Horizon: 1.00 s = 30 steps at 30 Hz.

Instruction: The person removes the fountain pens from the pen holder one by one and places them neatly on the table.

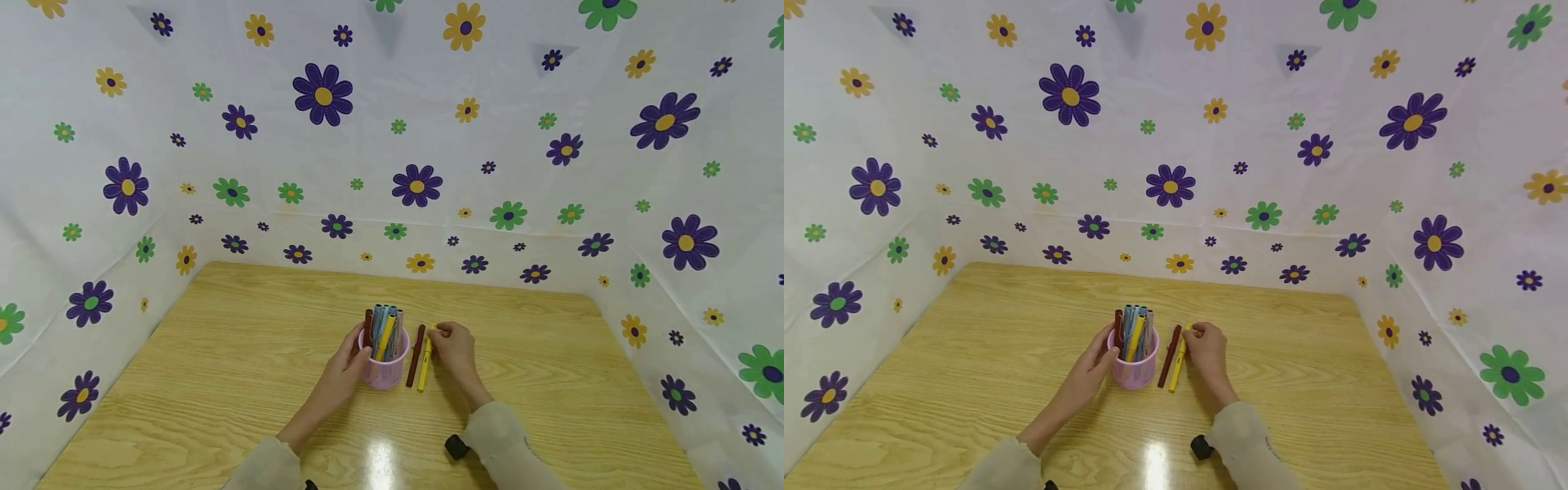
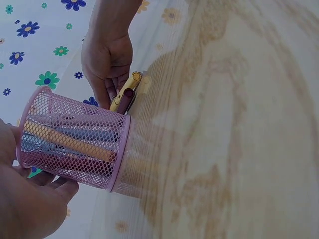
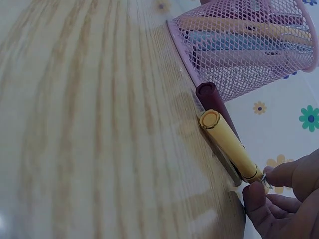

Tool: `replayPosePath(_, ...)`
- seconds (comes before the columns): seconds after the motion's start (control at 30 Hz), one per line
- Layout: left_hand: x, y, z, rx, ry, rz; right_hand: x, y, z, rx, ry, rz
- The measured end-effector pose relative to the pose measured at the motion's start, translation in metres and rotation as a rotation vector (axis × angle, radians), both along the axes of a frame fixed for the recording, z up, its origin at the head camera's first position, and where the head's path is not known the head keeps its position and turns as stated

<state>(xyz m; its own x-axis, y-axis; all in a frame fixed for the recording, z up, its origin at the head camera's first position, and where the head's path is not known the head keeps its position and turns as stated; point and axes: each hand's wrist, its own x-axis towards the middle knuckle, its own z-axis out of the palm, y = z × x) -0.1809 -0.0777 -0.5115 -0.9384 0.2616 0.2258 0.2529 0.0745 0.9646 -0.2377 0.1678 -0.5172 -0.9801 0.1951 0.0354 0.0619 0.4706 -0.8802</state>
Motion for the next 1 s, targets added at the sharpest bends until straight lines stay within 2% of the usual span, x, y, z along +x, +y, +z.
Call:
replayPosePath(0.3,0.001,0.002,0.001,0.003,-0.011,0.003,0.000,-0.003,0.001,0.066,0.060,0.004)
replayPosePath(0.67,0.002,0.001,0.000,-0.014,0.010,0.001,0.005,-0.001,0.002,0.060,0.040,-0.024)
replayPosePath(1.0,-0.001,0.001,-0.001,-0.010,0.006,0.002,0.015,-0.005,0.021,-0.119,0.119,0.007)
